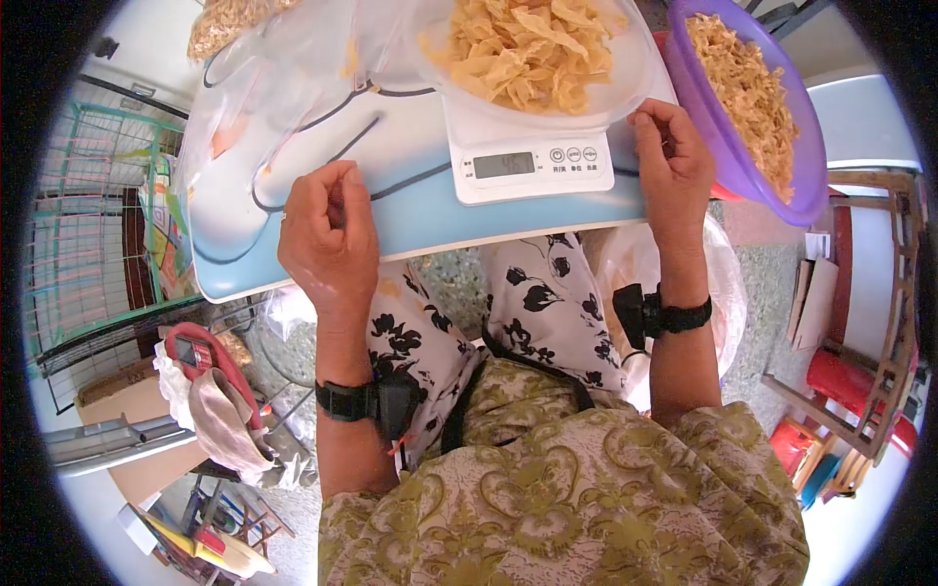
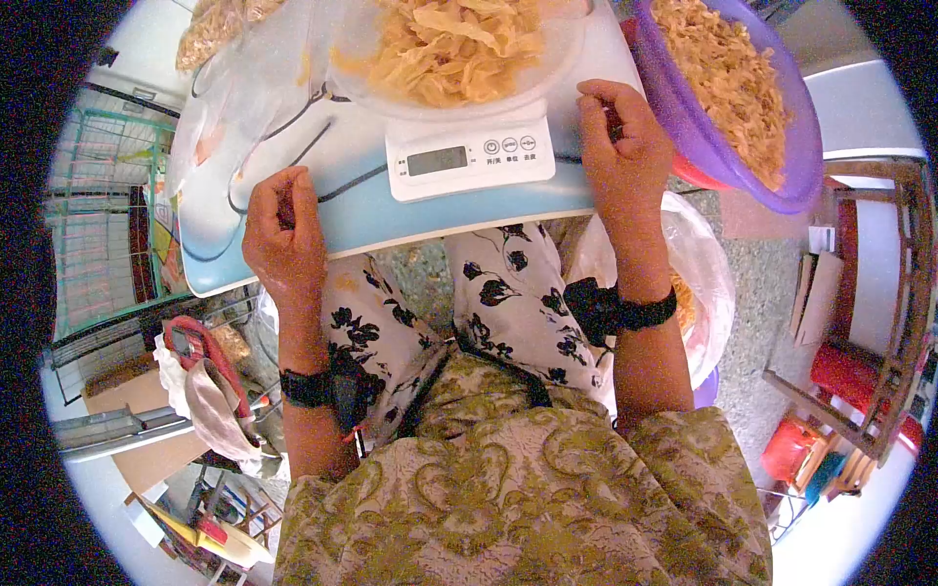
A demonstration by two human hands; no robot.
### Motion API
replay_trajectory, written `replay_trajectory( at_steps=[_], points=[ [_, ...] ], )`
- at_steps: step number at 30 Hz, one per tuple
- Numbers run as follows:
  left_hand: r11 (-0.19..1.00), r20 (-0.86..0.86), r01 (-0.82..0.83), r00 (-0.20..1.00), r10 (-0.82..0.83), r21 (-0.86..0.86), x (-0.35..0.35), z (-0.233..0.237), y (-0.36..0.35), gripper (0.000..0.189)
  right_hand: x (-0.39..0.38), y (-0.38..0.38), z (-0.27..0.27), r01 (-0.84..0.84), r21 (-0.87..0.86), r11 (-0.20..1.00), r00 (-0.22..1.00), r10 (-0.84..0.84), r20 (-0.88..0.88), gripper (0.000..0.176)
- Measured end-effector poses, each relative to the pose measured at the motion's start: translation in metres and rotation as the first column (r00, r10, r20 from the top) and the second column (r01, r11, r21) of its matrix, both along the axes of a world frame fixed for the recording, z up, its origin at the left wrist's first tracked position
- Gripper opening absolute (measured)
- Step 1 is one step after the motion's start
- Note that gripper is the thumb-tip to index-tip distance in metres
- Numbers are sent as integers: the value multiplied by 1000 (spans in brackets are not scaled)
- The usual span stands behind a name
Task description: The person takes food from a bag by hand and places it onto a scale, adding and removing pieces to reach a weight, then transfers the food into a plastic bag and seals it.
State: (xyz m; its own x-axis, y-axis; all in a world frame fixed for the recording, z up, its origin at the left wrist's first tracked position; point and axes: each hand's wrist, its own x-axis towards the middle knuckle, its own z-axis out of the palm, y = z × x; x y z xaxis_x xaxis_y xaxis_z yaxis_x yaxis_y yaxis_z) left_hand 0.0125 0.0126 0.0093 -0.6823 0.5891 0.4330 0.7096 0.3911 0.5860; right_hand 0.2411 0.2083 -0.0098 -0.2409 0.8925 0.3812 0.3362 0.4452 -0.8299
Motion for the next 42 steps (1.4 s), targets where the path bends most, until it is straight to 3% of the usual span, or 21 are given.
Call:
replay_trajectory(
  at_steps=[6, 8, 11, 15, 17, 18, 20, 21, 23, 24, 26, 27, 28, 29, 30, 31, 33, 34, 36, 39, 42],
  points=[
    [1000, 52, -8, 999, 9, -9, 0, 0, -1, 15, 7, -1, 7, -57, -38, 998, 998, 56, -21, 13],
    [1000, 35, 8, 999, -9, 21, -1, -1, -1, 14, 15, -12, 21, -123, -198, 973, 989, 104, -106, 13],
    [1000, 28, 18, 999, -18, 19, -2, -1, 0, 14, 41, -32, 39, -153, -255, 955, 982, 118, -149, 12],
    [1000, 67, 12, 998, -12, 0, 0, 1, 0, 14, 107, -40, 44, -214, -337, 917, 977, 198, -83, 10],
    [999, 56, 26, 998, -28, 28, 1, 1, 1, 14, 138, -41, 39, -231, -497, 836, 964, 265, -1, 12],
    [999, 55, 30, 998, -32, 27, 1, 1, 1, 14, 148, -40, 33, -228, -498, 837, 965, 262, -2, 12],
    [1000, 56, 14, 998, -15, 18, 2, 1, 1, 14, 166, -40, 14, -125, -617, 777, 912, 336, 237, 15],
    [1000, 56, 17, 998, -18, 17, 1, 1, 1, 14, 175, -39, -1, -123, -617, 777, 913, 333, 237, 15],
    [1000, 60, 13, 998, -14, 22, 1, 0, 0, 14, 192, -37, -42, 22, -581, 813, 673, 418, 610, 17],
    [1000, 59, 13, 998, -15, 21, 1, 0, 0, 14, 204, -37, -65, 22, -582, 813, 674, 418, 609, 17],
    [1000, 75, 11, 997, -12, 12, -1, -1, -1, 15, 220, -43, -111, -103, -256, 961, 558, 269, 785, 28],
    [1000, 73, 7, 997, -7, 9, -1, 0, -2, 15, 222, -49, -125, -108, -259, 960, 558, 274, 783, 28],
    [1000, 71, 3, 998, -4, 12, 0, -1, -2, 15, 225, -57, -136, 22, -469, 883, 788, 274, 552, 33],
    [1000, 69, 1, 998, -2, 17, 0, 0, -2, 15, 228, -65, -146, 77, -675, 734, 943, 166, 288, 40],
    [1000, 69, 1, 998, -2, 16, 0, 0, -1, 15, 236, -76, -160, 77, -675, 733, 943, 167, 288, 40],
    [1000, 64, 0, 998, -1, 13, 0, 0, -1, 15, 246, -89, -175, 121, -663, 739, 879, 231, 418, 45],
    [1000, 61, -2, 998, 2, 10, -1, 0, -1, 15, 257, -105, -187, 198, -620, 759, 685, 344, 641, 59],
    [999, 1, 5, 1000, -5, 36, -2, -2, -1, 10, 257, -107, -188, 197, -619, 760, 684, 346, 643, 59],
    [998, -58, 7, 998, -4, 62, -3, -5, -2, 6, 254, -110, -190, 361, -675, 644, 632, 363, 685, 62],
    [995, -23, 1, 1000, 1, 97, -4, -6, -2, 6, 270, -103, -208, 276, -632, 724, 603, 382, 700, 64],
    [998, -9, -7, 1000, 8, 62, -7, -6, -3, 7, 266, -99, -196, 301, -657, 691, 607, 392, 691, 62]
  ],
)
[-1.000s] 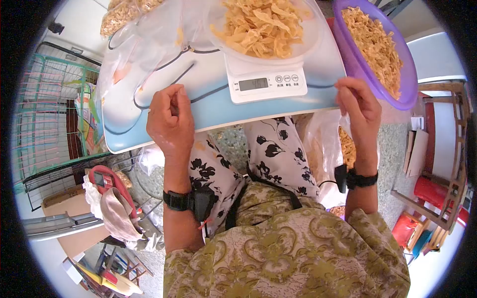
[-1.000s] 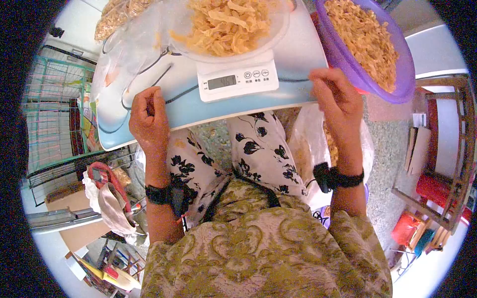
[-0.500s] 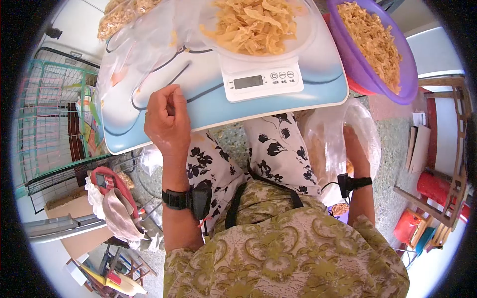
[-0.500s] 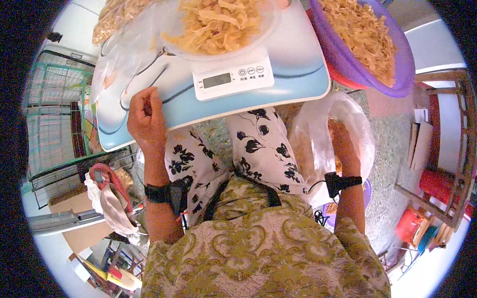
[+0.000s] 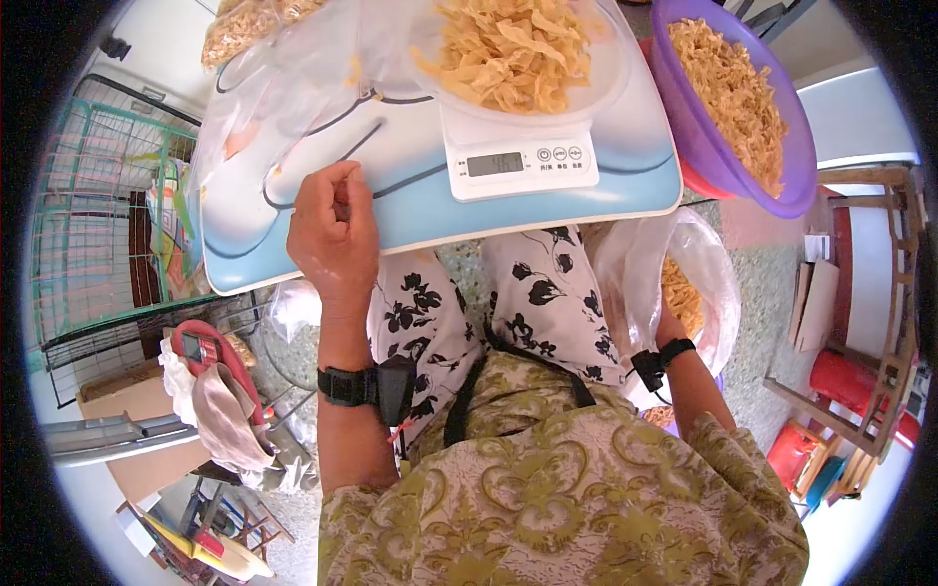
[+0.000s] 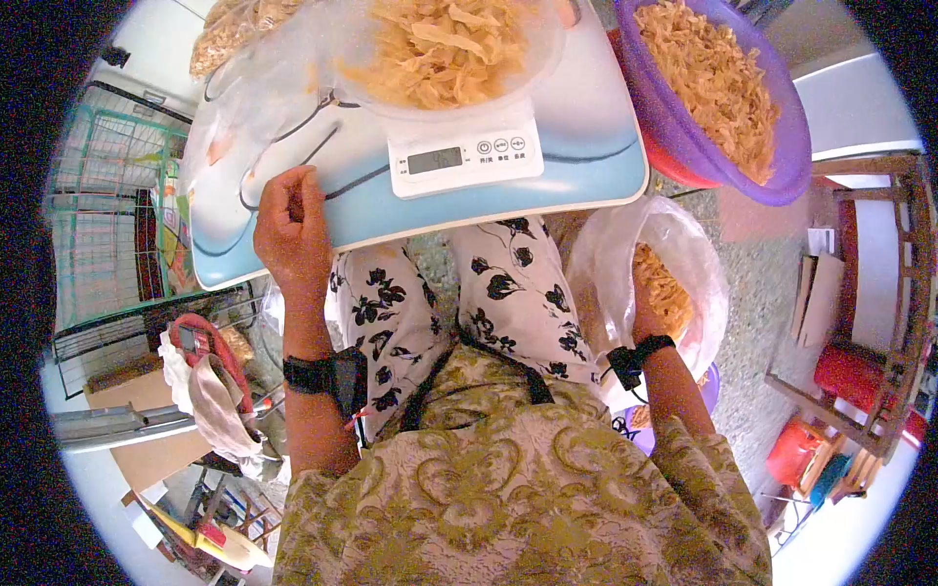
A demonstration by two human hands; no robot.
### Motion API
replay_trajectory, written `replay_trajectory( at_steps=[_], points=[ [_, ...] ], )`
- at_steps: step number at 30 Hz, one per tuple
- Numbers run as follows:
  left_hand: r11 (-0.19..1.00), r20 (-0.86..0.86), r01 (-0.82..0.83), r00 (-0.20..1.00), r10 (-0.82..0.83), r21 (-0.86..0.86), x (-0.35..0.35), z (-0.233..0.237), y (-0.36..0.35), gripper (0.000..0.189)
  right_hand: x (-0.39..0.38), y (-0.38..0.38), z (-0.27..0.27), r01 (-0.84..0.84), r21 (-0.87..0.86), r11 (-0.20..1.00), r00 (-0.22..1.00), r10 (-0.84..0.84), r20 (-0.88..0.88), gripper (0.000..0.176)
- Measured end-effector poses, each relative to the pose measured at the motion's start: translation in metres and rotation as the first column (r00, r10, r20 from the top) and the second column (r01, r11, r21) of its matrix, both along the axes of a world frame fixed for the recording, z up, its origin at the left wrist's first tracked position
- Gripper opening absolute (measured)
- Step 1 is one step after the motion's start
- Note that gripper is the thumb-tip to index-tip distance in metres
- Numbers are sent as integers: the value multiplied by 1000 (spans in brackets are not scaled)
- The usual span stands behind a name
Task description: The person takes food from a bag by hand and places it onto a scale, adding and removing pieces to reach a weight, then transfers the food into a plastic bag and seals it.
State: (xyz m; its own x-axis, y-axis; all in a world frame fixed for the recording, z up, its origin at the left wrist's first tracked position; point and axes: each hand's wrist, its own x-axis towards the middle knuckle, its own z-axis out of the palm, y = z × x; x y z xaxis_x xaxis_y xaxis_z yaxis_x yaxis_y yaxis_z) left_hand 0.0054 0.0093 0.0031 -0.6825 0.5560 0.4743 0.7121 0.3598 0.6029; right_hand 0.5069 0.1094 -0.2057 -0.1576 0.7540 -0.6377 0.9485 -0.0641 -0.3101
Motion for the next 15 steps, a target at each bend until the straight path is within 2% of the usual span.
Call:
replay_trajectory(
  at_steps=[1, 3, 4, 6, 9, 13, 14, 15],
  points=[
    [1000, -12, 15, 1000, -15, 8, -1, -2, -1, 7, -11, 0, 16, -2, 4, 1000, 1000, 2, 1, 62],
    [999, -23, 29, 999, -28, 19, -3, -2, -2, 7, -41, 4, 51, 114, -93, 989, 980, -127, -153, 51],
    [1000, -1, 31, 1000, -31, -5, -2, -1, -3, 10, -40, 8, 48, 112, -90, 990, 980, -125, -153, 51],
    [999, 22, 35, 999, -34, -28, 0, 1, -3, 13, -28, 17, 29, 133, -17, 991, 926, -130, -354, 48],
    [998, 2, 43, 999, -43, 46, 1, 2, 0, 5, -21, 34, 16, 187, 89, 978, 776, -91, -624, 44],
    [997, -7, 49, 999, -48, 66, -2, -3, -1, 4, -41, 50, 43, 175, 69, 982, 868, -121, -481, 38],
    [995, -24, 54, 998, -52, 81, -2, -4, -1, 4, -44, 48, 51, -27, 240, 970, 928, 114, -355, 36],
    [995, -22, 53, 998, -51, 87, -2, -4, -1, 4, -47, 47, 56, -245, 375, 894, 925, 332, -187, 35]
  ],
)
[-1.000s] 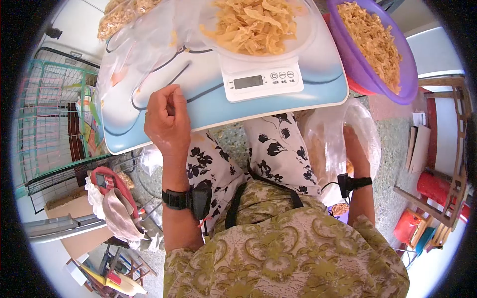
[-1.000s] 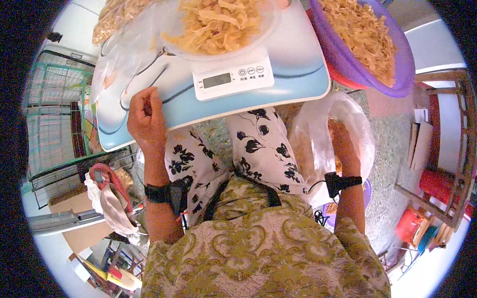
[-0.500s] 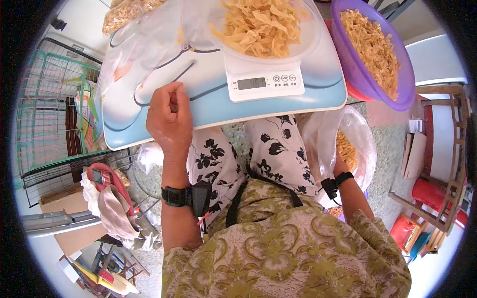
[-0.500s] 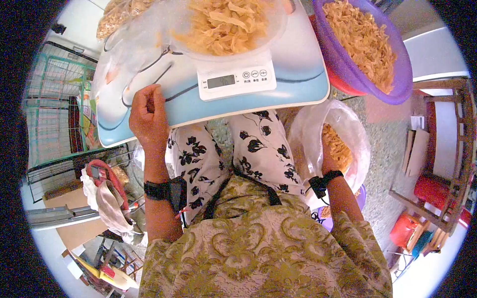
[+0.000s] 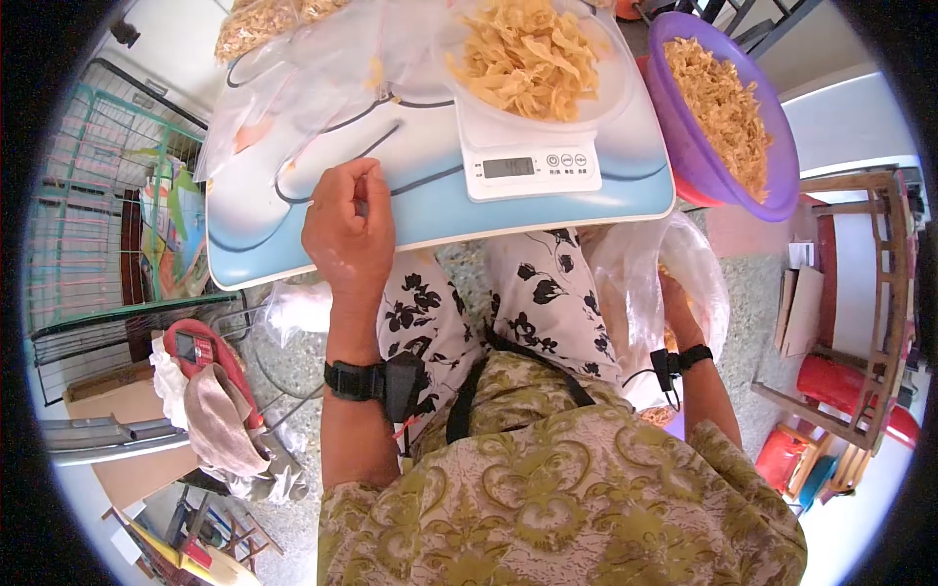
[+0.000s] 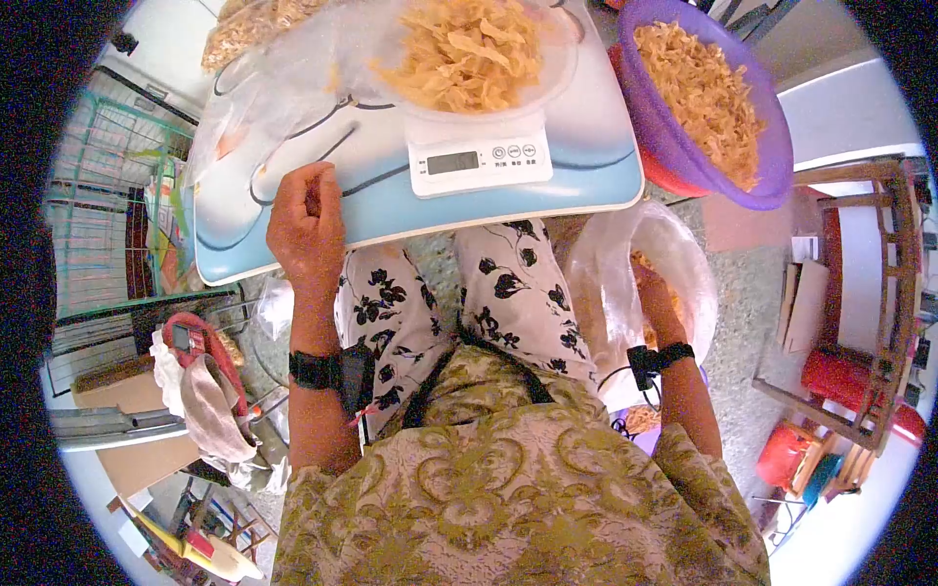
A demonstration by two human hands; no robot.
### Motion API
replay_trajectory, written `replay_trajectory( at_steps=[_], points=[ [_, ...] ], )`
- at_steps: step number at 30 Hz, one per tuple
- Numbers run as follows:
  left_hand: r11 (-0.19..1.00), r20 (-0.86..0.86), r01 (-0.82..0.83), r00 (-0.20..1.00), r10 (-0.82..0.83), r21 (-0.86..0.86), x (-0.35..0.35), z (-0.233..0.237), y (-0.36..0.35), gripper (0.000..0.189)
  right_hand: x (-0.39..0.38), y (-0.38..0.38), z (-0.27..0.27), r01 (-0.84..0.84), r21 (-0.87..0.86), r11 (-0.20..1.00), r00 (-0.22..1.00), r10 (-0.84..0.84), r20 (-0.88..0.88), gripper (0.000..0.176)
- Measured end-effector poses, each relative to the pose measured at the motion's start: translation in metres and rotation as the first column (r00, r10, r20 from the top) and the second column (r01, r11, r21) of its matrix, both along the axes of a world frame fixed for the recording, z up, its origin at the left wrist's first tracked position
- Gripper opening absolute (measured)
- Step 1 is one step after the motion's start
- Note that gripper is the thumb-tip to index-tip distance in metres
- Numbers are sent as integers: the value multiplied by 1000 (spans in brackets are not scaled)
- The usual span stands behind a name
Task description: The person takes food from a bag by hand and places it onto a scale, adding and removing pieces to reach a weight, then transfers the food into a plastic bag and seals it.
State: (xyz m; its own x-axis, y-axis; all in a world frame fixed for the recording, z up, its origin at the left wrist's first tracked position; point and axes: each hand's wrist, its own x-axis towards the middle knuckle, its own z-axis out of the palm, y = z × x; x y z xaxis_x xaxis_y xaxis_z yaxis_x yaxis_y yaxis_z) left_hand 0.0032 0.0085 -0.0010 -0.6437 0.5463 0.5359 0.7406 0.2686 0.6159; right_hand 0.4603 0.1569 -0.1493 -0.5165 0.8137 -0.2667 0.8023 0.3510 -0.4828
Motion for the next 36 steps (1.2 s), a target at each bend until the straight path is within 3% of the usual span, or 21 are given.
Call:
replay_trajectory(
  at_steps=[4, 6, 7, 9, 10, 12, 13, 15, 16, 18, 19, 20, 22, 24, 25, 26, 27, 29, 32, 34, 36],
  points=[
    [1000, 65, 9, 998, -8, -18, 0, 3, -2, 5, 27, 11, -28, -104, 126, 987, 993, 97, 63, 38],
    [999, 69, 19, 997, -18, -26, 0, 3, -2, 6, 29, 9, -24, 20, -25, 999, 999, -21, -50, 33],
    [1000, 66, 25, 998, -23, -19, 0, 3, -2, 6, 24, 6, -16, 23, -19, 1000, 999, -24, -47, 33],
    [999, 64, 32, 997, -31, -8, -1, 3, -2, 6, 18, 0, -8, 240, -214, 947, 937, -283, -204, 30],
    [999, 50, 39, 998, -39, 4, -1, 3, -3, 6, 25, 3, -11, 241, -210, 947, 937, -284, -203, 30],
    [999, 38, 45, 998, -46, 16, -1, 3, -3, 5, 36, 7, -15, 25, -107, 994, 1000, -26, -10, 33],
    [999, 49, 45, 998, -46, 18, 0, 2, -3, 5, 25, -1, -5, 23, -106, 994, 1000, -24, -9, 33],
    [999, 59, 43, 997, -44, 20, -1, 2, -4, 5, 4, -26, 14, 171, -216, 961, 982, -185, -43, 40],
    [998, 84, 55, 995, -54, -13, -1, 3, -5, 9, 23, -29, -4, 169, -216, 962, 982, -183, -44, 40],
    [997, 108, 63, 993, -57, -48, -1, 4, -6, 13, 78, -23, -63, 462, -444, 768, 887, -402, 228, 51],
    [997, 105, 60, 993, -55, -50, -1, 3, -6, 13, 30, -39, -20, 290, -257, 922, 883, -154, 444, 46],
    [997, 102, 58, 993, -53, -52, -1, 3, -5, 13, 34, -40, -30, 287, -259, 922, 884, -151, 442, 46],
    [999, 71, 49, 996, -47, -19, 0, 1, -4, 9, 48, -43, -70, -25, -110, 994, 995, 35, 90, 45],
    [999, 40, 43, 998, -43, 15, -1, 2, -3, 5, 60, -42, -84, -21, -62, 998, 999, 22, 24, 45],
    [999, 55, 42, 998, -42, -5, -1, 3, -4, 8, 52, -41, -64, 310, -371, 875, 904, -392, -170, 46],
    [999, 69, 45, 997, -43, -25, 0, 3, -4, 12, 48, -39, -47, 471, -681, 561, 616, -761, -201, 48],
    [998, 70, 51, 996, -50, -25, 0, 4, -5, 12, 27, -39, -17, 475, -681, 557, 612, -765, -200, 48],
    [998, 111, 37, 993, -31, -48, 1, 4, -5, 12, -15, -38, 36, 436, -508, 743, 869, -494, 25, 49],
    [998, 25, 55, 998, -55, -10, -2, 1, -5, 11, 5, -46, 12, 421, -351, 837, 898, -440, 27, 55],
    [999, 43, 52, 998, -51, -14, -2, 1, -6, 12, 57, -46, -49, 359, -360, 861, 932, -350, 91, 59],
    [998, 64, 53, 997, -52, -15, -1, 2, -6, 12, 68, -46, -65, 300, -371, 879, 953, -261, 153, 63]
  ],
)
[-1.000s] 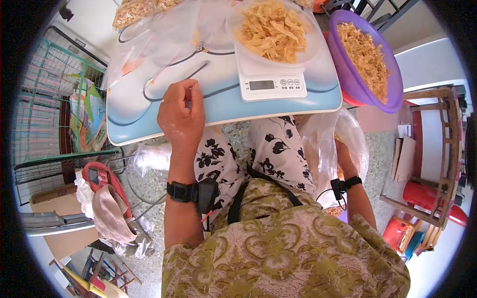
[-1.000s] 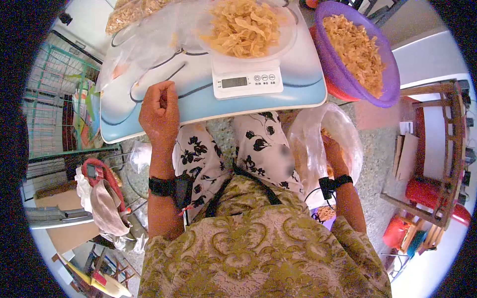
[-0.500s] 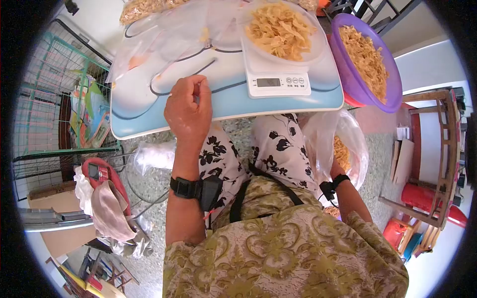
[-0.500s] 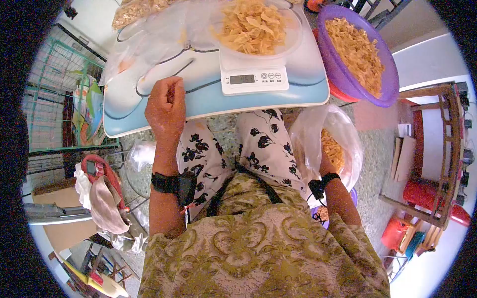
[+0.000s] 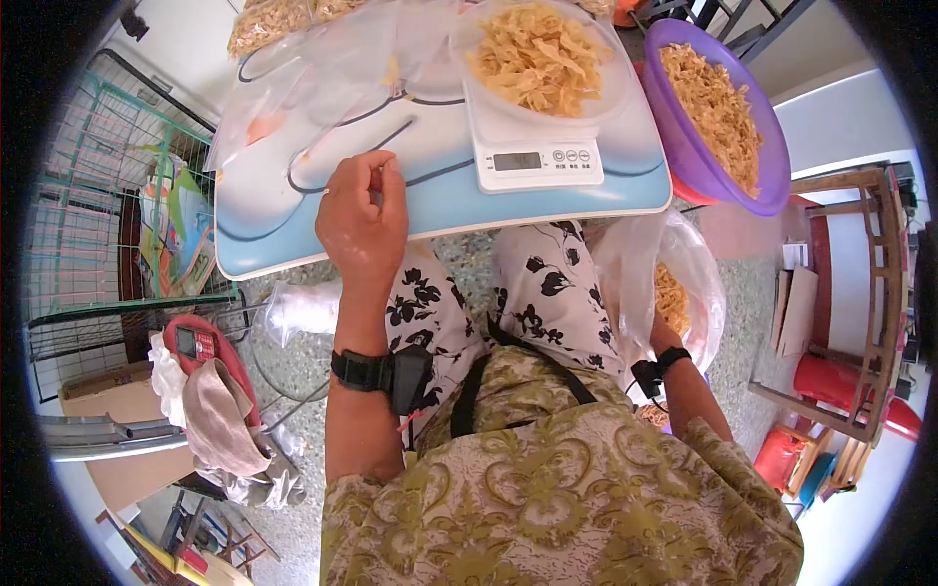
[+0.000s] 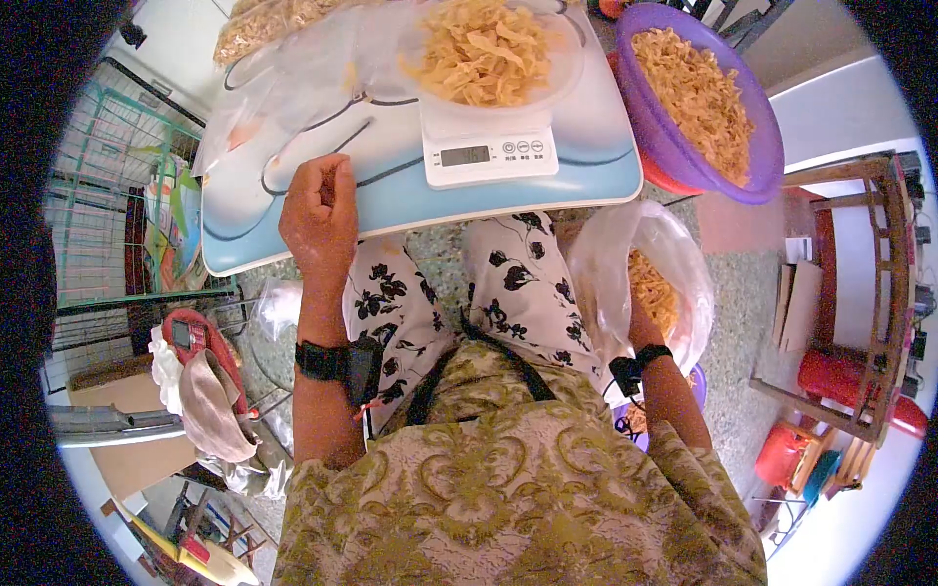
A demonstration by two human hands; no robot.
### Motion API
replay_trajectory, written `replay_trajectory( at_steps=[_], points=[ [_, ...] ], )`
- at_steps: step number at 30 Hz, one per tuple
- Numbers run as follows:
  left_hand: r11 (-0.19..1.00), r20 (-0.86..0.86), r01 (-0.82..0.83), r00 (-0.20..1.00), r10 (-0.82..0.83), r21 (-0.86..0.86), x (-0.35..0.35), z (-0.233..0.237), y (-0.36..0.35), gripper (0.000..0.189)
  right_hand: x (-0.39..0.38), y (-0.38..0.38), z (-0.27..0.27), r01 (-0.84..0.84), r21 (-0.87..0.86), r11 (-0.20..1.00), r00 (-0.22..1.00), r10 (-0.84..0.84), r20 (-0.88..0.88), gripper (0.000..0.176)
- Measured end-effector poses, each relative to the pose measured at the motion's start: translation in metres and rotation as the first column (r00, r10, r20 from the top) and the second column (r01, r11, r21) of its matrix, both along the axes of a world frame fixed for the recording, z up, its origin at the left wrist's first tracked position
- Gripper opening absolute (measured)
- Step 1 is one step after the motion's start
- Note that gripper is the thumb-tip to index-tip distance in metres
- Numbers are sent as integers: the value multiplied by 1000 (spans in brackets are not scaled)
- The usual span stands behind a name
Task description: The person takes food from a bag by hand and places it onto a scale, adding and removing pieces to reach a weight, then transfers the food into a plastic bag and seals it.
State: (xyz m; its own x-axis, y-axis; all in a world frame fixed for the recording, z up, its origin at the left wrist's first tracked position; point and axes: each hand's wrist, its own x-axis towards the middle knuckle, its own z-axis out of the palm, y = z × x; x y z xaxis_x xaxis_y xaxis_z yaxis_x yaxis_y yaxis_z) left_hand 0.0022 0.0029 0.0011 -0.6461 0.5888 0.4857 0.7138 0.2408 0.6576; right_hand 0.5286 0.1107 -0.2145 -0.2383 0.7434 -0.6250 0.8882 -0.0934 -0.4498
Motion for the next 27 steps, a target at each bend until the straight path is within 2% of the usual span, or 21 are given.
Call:
replay_trajectory(
  at_steps=[2, 3, 7, 8, 9, 12, 16, 17, 18, 21, 22, 24, 25, 27],
  points=[
    [1000, -35, -13, 999, 12, -28, 1, 1, 1, 13, -21, -3, 11, -97, -20, 995, 973, 99, 209, 68],
    [1000, -37, -12, 999, 11, -26, 1, 1, 1, 13, -31, -5, 17, -105, 64, 992, 991, 99, 91, 64],
    [1000, 14, -7, 1000, 7, -13, 0, 0, 0, 12, -87, -13, 90, -85, 128, 988, 996, 82, 31, 53],
    [1000, 21, -8, 1000, 8, -14, 0, -1, 0, 12, -103, -13, 108, 115, 60, 992, 987, -107, -122, 50],
    [1000, 21, -6, 1000, 6, -15, 0, -1, 0, 12, -110, -12, 117, 302, -36, 953, 919, -301, -254, 48],
    [999, -8, -12, 1000, 11, -34, -1, -3, 2, 11, -9, 34, -4, 49, 208, 977, 952, 18, -306, 48],
    [999, -15, -18, 1000, 17, -39, -2, -3, 1, 12, -22, 44, 15, 12, 231, 973, 948, 63, -312, 39],
    [999, -6, -16, 1000, 16, -30, -2, -3, 1, 12, -36, 40, 35, 274, -121, 954, 797, -296, -527, 37],
    [1000, -7, -17, 1000, 17, -26, -2, -3, 1, 12, -51, 36, 55, 404, -497, 768, 518, -640, -568, 36],
    [999, -32, -25, 999, 24, -34, -2, -2, 0, 13, -71, 24, 92, 443, -485, 754, 451, -655, -607, 37],
    [999, 10, -18, 1000, 18, -35, -1, -1, 0, 13, -74, 21, 96, 440, -484, 756, 451, -652, -609, 37],
    [999, 49, -13, 999, 15, -37, 0, 0, 1, 14, -76, 15, 99, 368, -635, 679, 264, -731, -629, 25],
    [1000, 25, -17, 1000, 17, -3, 1, -1, 2, 9, -73, 13, 94, 366, -635, 680, 264, -730, -630, 25],
    [999, 0, -21, 1000, 21, 31, 1, -1, 3, 4, -70, 11, 82, 426, -679, 598, 211, -796, -568, 29]
  ],
)
